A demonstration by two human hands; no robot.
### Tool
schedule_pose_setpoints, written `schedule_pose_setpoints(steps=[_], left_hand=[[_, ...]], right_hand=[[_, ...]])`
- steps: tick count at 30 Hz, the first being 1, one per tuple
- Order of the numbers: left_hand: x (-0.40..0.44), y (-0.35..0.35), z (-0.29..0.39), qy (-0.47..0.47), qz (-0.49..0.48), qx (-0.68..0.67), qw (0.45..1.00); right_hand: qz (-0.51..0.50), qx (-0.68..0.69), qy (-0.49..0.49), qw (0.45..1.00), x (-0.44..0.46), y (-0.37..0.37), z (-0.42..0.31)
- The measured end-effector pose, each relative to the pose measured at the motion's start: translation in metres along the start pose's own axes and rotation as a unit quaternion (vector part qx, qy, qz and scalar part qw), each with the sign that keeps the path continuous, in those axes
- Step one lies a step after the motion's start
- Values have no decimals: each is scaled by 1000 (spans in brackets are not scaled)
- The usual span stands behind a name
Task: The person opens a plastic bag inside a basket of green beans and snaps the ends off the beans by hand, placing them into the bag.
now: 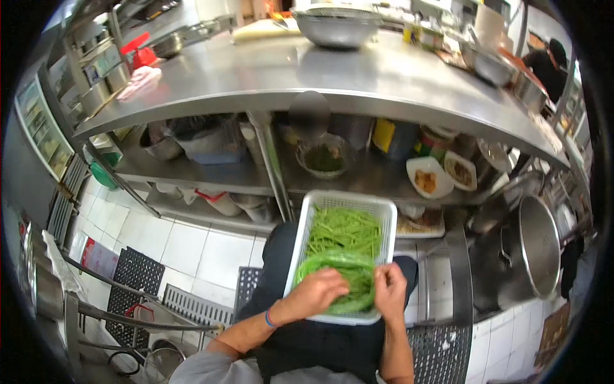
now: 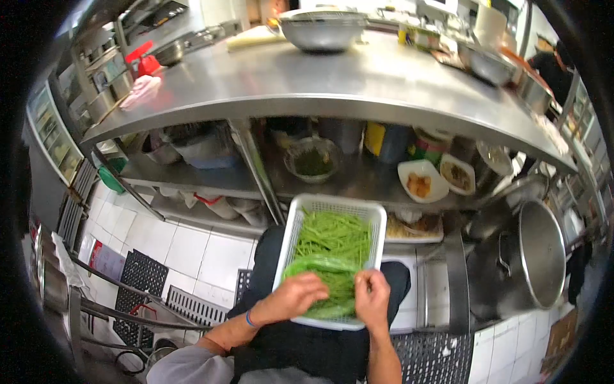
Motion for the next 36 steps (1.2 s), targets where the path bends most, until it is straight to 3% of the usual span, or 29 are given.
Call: schedule_pose_setpoints(steps=[2, 3, 4, 6, 8, 22, 29, 32, 35, 36], left_hand=[[2, 14, 0, 46, 70, -79, 993], [-8, 11, -17, 201, 86, -183, 958], [-14, 9, -31, 250, 99, -282, 921], [-13, 16, -36, 250, 147, -355, 889], [-16, 14, -40, 238, 166, -391, 873], [-20, -1, -40, 240, 151, -302, 910], [-19, 3, -32, 211, 196, -306, 907], [-20, 1, -23, 226, 137, -278, 924], [-11, 4, 14, 46, 11, -111, 993], [-11, 7, 15, 49, 20, -121, 991]], right_hand=[[14, 197, -173, 965, -4, 1, 21], [6, 316, -217, 924, -7, -4, 24], [6, 431, -251, 867, -11, -9, 28], [-19, 503, -293, 812, -22, -19, 25], [-62, 512, -298, 803, -33, -33, 28], [-189, 219, -253, 923, -69, -69, 16], [-167, 115, -144, 969, -61, -62, 2], [-132, 73, -111, 982, -59, -57, 2], [-86, 72, -165, 980, -61, -50, 21], [-81, 99, -206, 970, -60, -45, 29]])
Point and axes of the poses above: each hand's wrist, its own x-axis towards the middle knuckle, its own y-axis out of the back of the hand, z = x × y, the point moved 7 cm from there along x, towards the middle knuckle, and after that the axes turned 2 degrees about z, right-handed, at the moved point
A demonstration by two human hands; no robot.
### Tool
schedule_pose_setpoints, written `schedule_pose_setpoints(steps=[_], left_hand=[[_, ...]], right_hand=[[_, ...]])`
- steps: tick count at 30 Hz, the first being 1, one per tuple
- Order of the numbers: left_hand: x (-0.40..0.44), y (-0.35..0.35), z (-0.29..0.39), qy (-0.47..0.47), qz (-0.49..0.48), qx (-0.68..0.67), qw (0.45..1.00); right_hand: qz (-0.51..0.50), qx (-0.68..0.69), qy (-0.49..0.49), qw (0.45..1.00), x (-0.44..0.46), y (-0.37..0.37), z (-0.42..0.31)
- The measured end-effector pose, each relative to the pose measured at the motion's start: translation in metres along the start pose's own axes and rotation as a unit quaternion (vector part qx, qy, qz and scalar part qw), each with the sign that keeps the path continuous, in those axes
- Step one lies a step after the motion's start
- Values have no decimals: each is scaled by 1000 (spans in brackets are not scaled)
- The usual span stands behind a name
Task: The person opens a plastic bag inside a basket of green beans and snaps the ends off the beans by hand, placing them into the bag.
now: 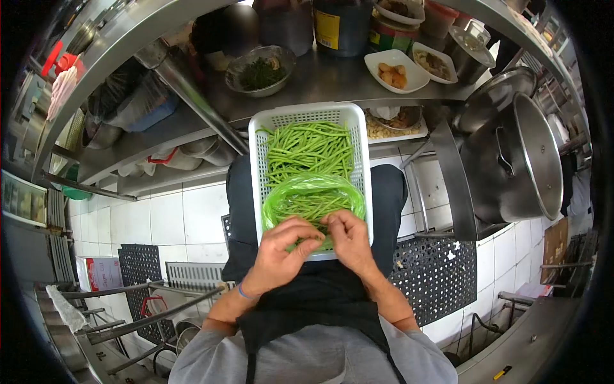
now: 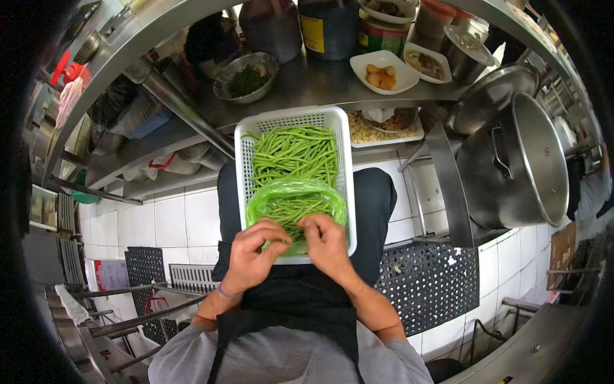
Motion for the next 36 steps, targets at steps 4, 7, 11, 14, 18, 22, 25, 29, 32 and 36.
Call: schedule_pose_setpoints(steps=[4, 7, 11, 14, 18, 22, 25, 29, 32, 36], left_hand=[[-1, 4, -24, 97, 91, -71, 989], [5, 12, -69, 221, 110, -34, 968], [15, -11, -68, 138, -12, 206, 969], [10, -21, -82, 113, -27, 269, 956], [12, -16, -79, 112, -12, 224, 968], [10, -12, -74, 93, 7, 206, 974], [9, -7, -66, 88, 13, 215, 973], [9, -3, -59, 102, 14, 220, 970], [9, 0, -55, 98, 4, 228, 969], [7, -3, -46, 107, -26, 207, 972]], right_hand=[[35, 220, -68, 972, 8, 23, -5], [62, 245, -45, 967, 12, 32, -10], [14, 250, -15, 968, 14, 39, 8], [-5, 165, -58, 984, 14, 34, 11], [21, -135, 138, 981, 17, 23, -30], [-28, -224, 213, 951, 24, 6, -29], [-76, -263, 201, 941, 23, 2, -29], [-90, -284, 216, 930, 21, 2, -37], [-104, -297, 244, 917, 18, -2, -36], [-56, -316, 284, 903, 11, -6, -40]])
Point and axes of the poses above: each hand's wrist, its own x-axis towards the middle knuckle, its own y-axis out of the back of the hand, z = x × y, the point moved 7 cm from there along x, towards the middle knuckle, and after that the axes turned 2 degrees about z, right-handed, at the moved point
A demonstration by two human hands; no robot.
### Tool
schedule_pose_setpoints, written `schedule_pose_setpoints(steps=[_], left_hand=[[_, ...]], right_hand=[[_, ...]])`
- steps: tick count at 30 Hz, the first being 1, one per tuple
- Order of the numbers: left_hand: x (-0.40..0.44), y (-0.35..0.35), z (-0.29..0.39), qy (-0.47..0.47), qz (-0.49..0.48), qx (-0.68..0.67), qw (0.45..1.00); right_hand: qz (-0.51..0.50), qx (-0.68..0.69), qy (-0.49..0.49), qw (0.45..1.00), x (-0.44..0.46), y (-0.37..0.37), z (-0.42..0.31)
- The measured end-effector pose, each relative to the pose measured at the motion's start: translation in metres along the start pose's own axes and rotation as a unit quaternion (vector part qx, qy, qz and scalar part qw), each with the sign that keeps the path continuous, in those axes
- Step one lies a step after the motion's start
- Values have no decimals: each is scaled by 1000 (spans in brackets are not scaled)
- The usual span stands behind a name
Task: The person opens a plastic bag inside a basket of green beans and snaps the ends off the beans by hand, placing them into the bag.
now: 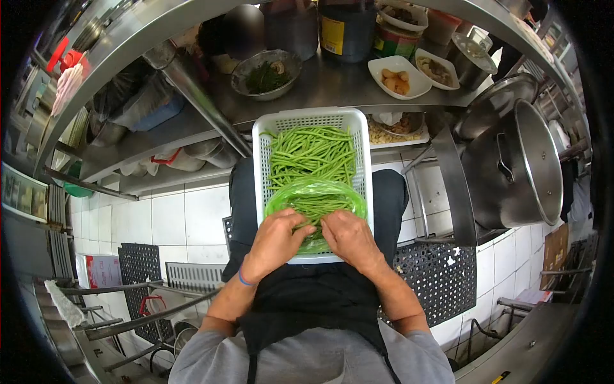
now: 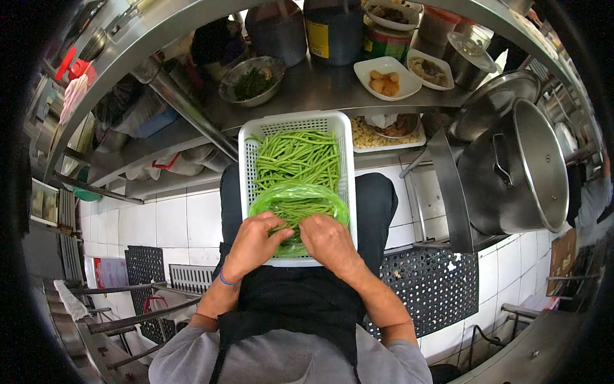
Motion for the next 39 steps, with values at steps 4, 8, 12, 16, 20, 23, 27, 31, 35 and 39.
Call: schedule_pose_setpoints(steps=[4, 8, 12, 16, 20, 23, 27, 31, 35, 39], left_hand=[[-4, -10, -6, 62, -22, -174, 983], [-6, -19, -24, 200, 8, -445, 873], [-2, -16, -24, 225, 46, -535, 813], [2, -13, -24, 172, 85, -526, 828], [2, -7, -30, 154, 120, -496, 846], [-1, -2, -24, 132, 121, -455, 872], [-16, 5, 17, 50, 13, -278, 959], [-23, 6, 25, 93, -2, -415, 905], [1, -8, -31, 173, 10, -736, 654], [1, -18, -40, 245, -2, -631, 736]], right_hand=[[129, 51, -41, 989, 2, 14, 9], [72, 590, -321, 737, -23, -14, 44], [4, 609, -324, 723, -31, -37, 38], [-91, 510, -330, 789, -35, -42, 16], [-98, 443, -320, 832, -32, -40, 6], [-89, 403, -286, 865, -29, -36, 5], [-62, 390, -293, 871, -35, -40, 20], [-62, 636, -385, 666, -43, -53, 35], [2, 711, -347, 612, -29, -32, 17], [26, 653, -351, 670, -35, -31, 34]])
Point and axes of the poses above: each hand's wrist, its own x-axis towards the middle knuckle, its own y-axis out of the back of the hand, z = x × y, the point moved 7 cm from there along x, towards the middle knuckle, and after that the axes turned 2 degrees about z, right-handed, at the moved point
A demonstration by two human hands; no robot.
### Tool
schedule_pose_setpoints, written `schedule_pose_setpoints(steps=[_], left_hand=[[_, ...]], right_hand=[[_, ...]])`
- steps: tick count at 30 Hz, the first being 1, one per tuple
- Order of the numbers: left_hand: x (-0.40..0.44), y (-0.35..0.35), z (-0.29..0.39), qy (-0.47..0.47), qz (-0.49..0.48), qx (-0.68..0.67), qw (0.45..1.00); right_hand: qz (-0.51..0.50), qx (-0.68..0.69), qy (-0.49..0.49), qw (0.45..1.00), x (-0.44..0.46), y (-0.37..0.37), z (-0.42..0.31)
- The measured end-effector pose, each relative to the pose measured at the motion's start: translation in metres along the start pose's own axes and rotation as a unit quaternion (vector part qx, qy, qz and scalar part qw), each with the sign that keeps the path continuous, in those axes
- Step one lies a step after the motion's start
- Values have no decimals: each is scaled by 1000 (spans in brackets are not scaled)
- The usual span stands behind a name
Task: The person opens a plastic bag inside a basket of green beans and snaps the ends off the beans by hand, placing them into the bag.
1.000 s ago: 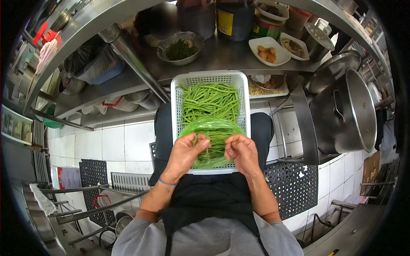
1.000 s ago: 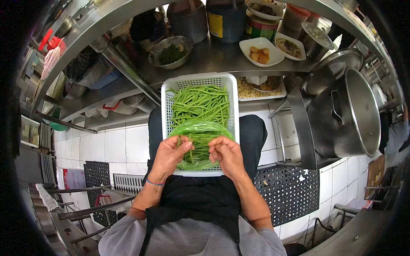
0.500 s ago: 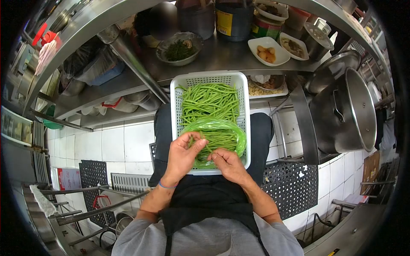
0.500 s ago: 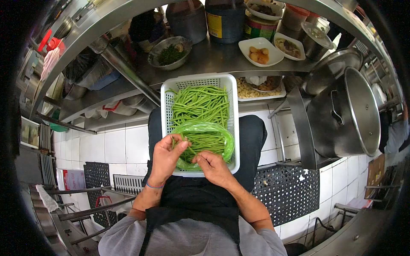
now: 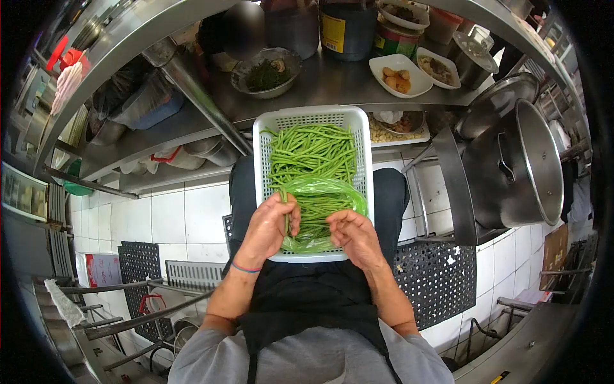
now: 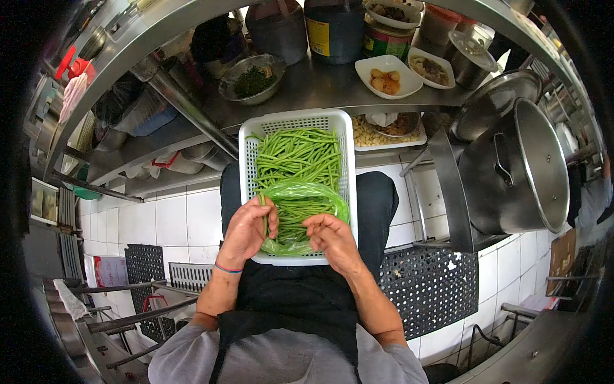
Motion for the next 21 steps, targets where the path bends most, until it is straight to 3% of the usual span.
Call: schedule_pose_setpoints(steps=[3, 7, 8, 11, 14, 17, 21], left_hand=[[6, -1, 1, -80, 16, 290, 953], [8, -24, -1, -78, 5, 592, 802], [9, -31, -1, -161, -4, 626, 763], [11, -27, -10, -237, -5, 630, 740], [2, -29, 5, -258, 5, 588, 767], [-7, -30, 17, -261, 3, 579, 772], [-12, -32, 21, -273, 2, 592, 759]], right_hand=[[29, -67, 20, 997, 0, 8, -8], [72, -198, 54, 976, -3, 14, -24], [80, -226, 62, 969, -3, 15, -26], [140, -330, 155, 921, -5, 19, -37], [134, -437, 293, 840, -9, 8, -59], [58, -478, 244, 842, -10, -8, -63], [11, -528, 269, 805, -13, -29, -59]])
Point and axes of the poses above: each hand's wrist, its own x-axis towards the middle knuckle, its own y-axis out of the back of the hand, z = x × y, the point moved 7 cm from there along x, towards the middle knuckle, and after that the axes turned 2 degrees about z, right-handed, at the moved point
